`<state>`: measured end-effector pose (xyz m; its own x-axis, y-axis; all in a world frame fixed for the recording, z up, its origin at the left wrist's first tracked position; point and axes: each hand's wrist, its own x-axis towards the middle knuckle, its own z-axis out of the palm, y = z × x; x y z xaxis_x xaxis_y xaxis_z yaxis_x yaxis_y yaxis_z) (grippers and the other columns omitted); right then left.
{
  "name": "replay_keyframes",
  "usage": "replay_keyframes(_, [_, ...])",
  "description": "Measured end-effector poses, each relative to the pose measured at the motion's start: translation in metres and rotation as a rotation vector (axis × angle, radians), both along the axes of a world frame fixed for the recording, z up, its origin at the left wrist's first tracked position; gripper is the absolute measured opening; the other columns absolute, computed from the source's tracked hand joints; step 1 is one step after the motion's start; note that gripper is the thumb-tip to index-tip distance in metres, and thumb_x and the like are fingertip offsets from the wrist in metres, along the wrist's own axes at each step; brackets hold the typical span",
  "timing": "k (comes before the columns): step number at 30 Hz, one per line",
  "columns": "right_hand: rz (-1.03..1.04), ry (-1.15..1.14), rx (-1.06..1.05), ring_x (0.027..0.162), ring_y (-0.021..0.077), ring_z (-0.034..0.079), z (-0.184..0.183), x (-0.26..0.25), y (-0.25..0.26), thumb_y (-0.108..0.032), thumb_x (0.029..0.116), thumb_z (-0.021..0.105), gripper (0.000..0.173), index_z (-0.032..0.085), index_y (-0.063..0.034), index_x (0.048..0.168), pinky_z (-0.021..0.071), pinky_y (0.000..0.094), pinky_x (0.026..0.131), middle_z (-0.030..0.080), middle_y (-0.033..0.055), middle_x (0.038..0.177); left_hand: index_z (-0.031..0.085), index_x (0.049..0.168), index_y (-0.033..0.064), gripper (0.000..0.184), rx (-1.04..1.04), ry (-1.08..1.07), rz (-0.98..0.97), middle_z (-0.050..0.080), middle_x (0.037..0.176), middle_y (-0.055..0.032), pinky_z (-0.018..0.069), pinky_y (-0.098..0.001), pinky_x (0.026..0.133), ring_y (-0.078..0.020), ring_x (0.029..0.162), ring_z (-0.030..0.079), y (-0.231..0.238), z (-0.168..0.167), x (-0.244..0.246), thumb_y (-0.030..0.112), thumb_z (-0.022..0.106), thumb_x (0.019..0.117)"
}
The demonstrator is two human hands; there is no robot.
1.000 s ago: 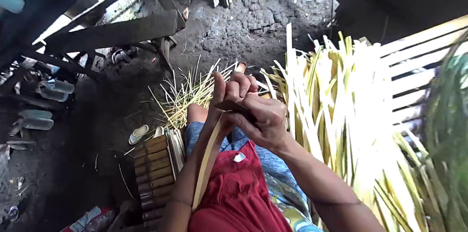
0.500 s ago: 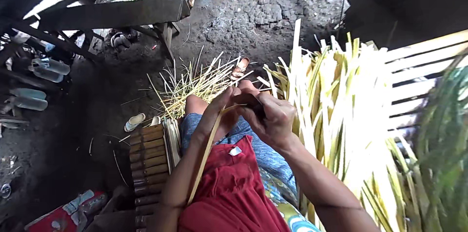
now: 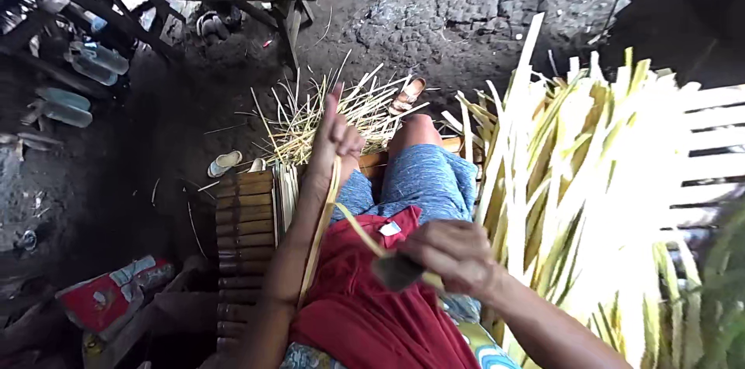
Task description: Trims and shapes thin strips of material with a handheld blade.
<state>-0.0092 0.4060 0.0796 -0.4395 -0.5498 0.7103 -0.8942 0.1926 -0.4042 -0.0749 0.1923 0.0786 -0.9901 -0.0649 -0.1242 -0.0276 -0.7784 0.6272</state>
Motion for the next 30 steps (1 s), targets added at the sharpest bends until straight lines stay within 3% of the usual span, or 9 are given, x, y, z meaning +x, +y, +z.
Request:
replay_keyframes(2, [-0.153, -0.058, -0.046, 0.063, 0.0171, 0.064, 0.001, -0.025, 0.008, -0.021, 0.1034, 0.053, 0.028, 0.064, -0.0041, 0.084, 0.0512, 0.0276, 0.057, 0.064, 0.0097, 0.069, 0.053, 0.133, 0.0218, 0.034, 0.020, 0.031, -0.324, 0.049, 0.051, 0.0154, 0.0434, -0.0132, 0.050, 0.0037, 0.043, 0.046, 0.013, 0.003, 0.014, 0.041, 0.036, 0.1101])
replay_keyframes(4, [-0.252, -0.189, -0.109, 0.066, 0.0116, 0.062, 0.006, -0.045, 0.015, -0.021, 0.1031, 0.058, 0.032, 0.066, 0.0042, 0.086, 0.0508, 0.0237, 0.062, 0.064, 0.0126, 0.073, 0.068, 0.108, 0.0190, 0.029, -0.090, -0.016, -0.449, 0.049, 0.051, 0.0153, 0.0397, -0.0123, 0.043, 0.0046, 0.042, 0.045, 0.025, 0.019, 0.034, 0.039, 0.047, 0.1068])
replay_keyframes(6, [-0.189, -0.326, -0.133, 0.069, 0.0051, 0.061, 0.009, -0.050, 0.008, -0.025, 0.1034, 0.059, 0.033, 0.065, 0.0038, 0.088, 0.0516, 0.0202, 0.066, 0.064, 0.0083, 0.077, 0.058, 0.079, 0.0202, 0.044, -0.127, -0.056, -0.355, 0.043, 0.051, 0.0126, 0.0374, -0.0124, 0.043, 0.0027, 0.042, 0.042, 0.037, 0.024, 0.044, 0.038, 0.034, 0.1107])
replay_keyframes(8, [-0.050, -0.417, -0.095, 0.068, 0.0060, 0.063, 0.006, -0.042, -0.012, -0.026, 0.0977, 0.066, 0.029, 0.068, 0.0008, 0.086, 0.0532, 0.0217, 0.064, 0.067, 0.0064, 0.077, 0.050, 0.071, 0.0192, 0.054, 0.058, -0.070, -0.180, 0.041, 0.050, 0.0106, 0.0379, -0.0147, 0.047, -0.0004, 0.042, 0.040, 0.045, 0.014, 0.040, 0.039, 0.020, 0.1120])
replay_keyframes(16, [0.372, -0.297, -0.024, 0.067, 0.0183, 0.061, 0.011, 0.014, 0.015, -0.018, 0.1088, 0.045, 0.027, 0.059, -0.0089, 0.088, 0.0509, 0.0271, 0.064, 0.060, 0.0069, 0.072, 0.051, 0.082, 0.0191, 0.048, 0.238, -0.276, 0.361, 0.042, 0.047, 0.0124, 0.0385, -0.0124, 0.043, 0.0016, 0.038, 0.040, -0.012, -0.033, 0.011, 0.029, 0.016, 0.1129])
replay_keyframes(21, [-0.169, -0.352, -0.057, 0.069, 0.0085, 0.064, -0.005, -0.041, 0.020, -0.021, 0.1019, 0.062, 0.028, 0.065, 0.0039, 0.088, 0.0536, 0.0228, 0.066, 0.066, 0.0103, 0.075, 0.054, 0.070, 0.0283, 0.053, 0.014, -0.043, -0.338, 0.056, 0.057, 0.0135, 0.0491, -0.0174, 0.059, 0.0015, 0.056, 0.056, 0.042, -0.028, 0.039, 0.043, 0.022, 0.1099])
replay_keyframes(23, [-0.270, -0.439, -0.129, 0.072, -0.0039, 0.062, -0.006, -0.054, 0.017, -0.029, 0.1043, 0.060, 0.026, 0.063, -0.0043, 0.095, 0.0547, 0.0176, 0.068, 0.064, -0.0033, 0.079, 0.048, 0.065, 0.0252, 0.054, 0.037, -0.079, -0.392, 0.049, 0.053, 0.0125, 0.0447, -0.0169, 0.054, 0.0007, 0.050, 0.049, 0.053, -0.015, 0.047, 0.038, 0.023, 0.1116])
replay_keyframes(27, [-0.028, -0.409, 0.025, 0.064, 0.0136, 0.062, -0.015, -0.036, -0.014, -0.024, 0.0976, 0.064, 0.031, 0.067, 0.0026, 0.082, 0.0514, 0.0266, 0.059, 0.065, 0.0105, 0.073, 0.043, 0.066, 0.0237, 0.056, 0.110, -0.164, -0.148, 0.039, 0.046, 0.0130, 0.0339, -0.0136, 0.041, 0.0016, 0.037, 0.036, 0.041, -0.022, 0.023, 0.038, 0.015, 0.1122])
replay_keyframes(30, [0.373, -0.532, 0.100, 0.067, 0.0096, 0.062, 0.001, -0.002, 0.003, -0.038, 0.1083, 0.048, 0.044, 0.065, -0.0066, 0.082, 0.0507, 0.0207, 0.063, 0.062, 0.0040, 0.070, 0.043, 0.067, 0.0226, 0.055, 0.127, -0.239, 0.142, 0.037, 0.047, 0.0121, 0.0329, -0.0140, 0.041, 0.0008, 0.038, 0.034, -0.006, -0.054, 0.003, 0.039, 0.015, 0.1127])
